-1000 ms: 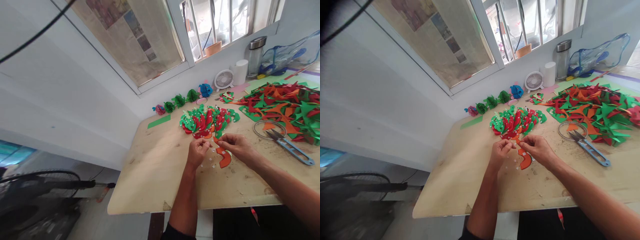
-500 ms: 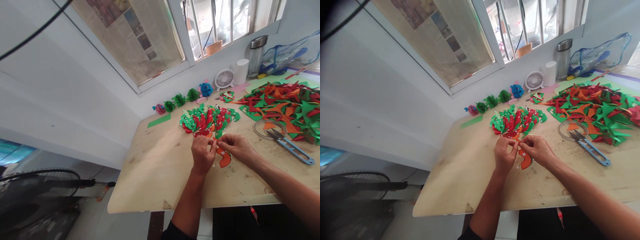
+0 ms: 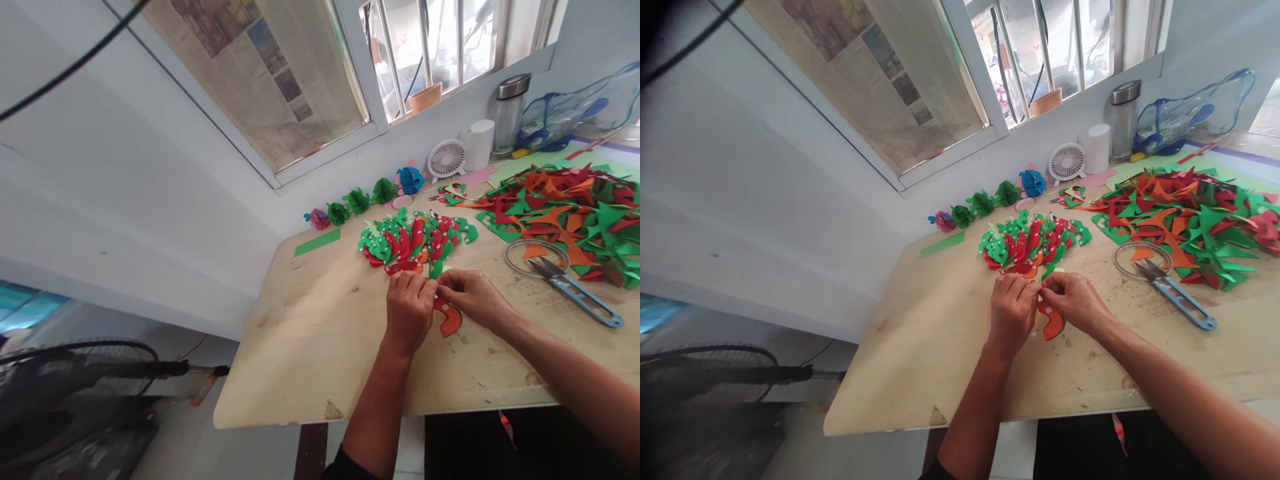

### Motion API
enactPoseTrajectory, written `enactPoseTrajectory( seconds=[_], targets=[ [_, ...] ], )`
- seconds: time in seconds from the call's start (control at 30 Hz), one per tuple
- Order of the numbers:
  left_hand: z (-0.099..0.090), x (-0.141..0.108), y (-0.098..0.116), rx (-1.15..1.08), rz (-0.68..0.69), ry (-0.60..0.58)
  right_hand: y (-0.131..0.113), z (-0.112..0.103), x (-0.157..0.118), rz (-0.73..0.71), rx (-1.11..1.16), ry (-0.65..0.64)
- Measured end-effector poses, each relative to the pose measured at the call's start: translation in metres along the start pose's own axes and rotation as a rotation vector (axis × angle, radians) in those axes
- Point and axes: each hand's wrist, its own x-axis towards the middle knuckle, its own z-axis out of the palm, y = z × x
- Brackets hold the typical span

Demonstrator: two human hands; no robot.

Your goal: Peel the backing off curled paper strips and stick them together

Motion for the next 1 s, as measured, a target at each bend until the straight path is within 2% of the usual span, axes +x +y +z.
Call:
enactPoseTrajectory(
  seconds=[0.27,0.4,0.5,0.63,0.73,0.8,0.9,1.0],
  targets=[
    [0.002,-0.003,-0.004,-0.077,-0.033,-0.019,-0.007,-0.003,-0.001,0.016,0.013,0.024],
    [0.004,-0.004,-0.006,-0.17,-0.099,-0.013,-0.011,-0.007,-0.001,0.045,0.047,0.053],
    [0.005,-0.005,-0.007,-0.295,-0.251,0.052,-0.015,-0.008,-0.002,0.061,0.067,0.057],
    [0.006,-0.005,-0.007,-0.605,-0.587,0.073,-0.021,-0.008,-0.004,0.063,0.124,0.051],
    [0.006,-0.003,-0.006,-0.972,-0.837,-0.031,-0.023,-0.009,-0.005,0.035,0.138,0.059],
    [0.006,-0.001,-0.005,-1.19,-0.939,-0.132,-0.025,-0.01,-0.005,0.021,0.135,0.072],
    [0.006,0.001,-0.003,-1.384,-1.002,-0.257,-0.025,-0.011,-0.005,0.004,0.154,0.088],
    [0.006,0.002,0.0,-1.466,-1.034,-0.297,-0.025,-0.011,-0.005,0.002,0.172,0.083]
  ],
)
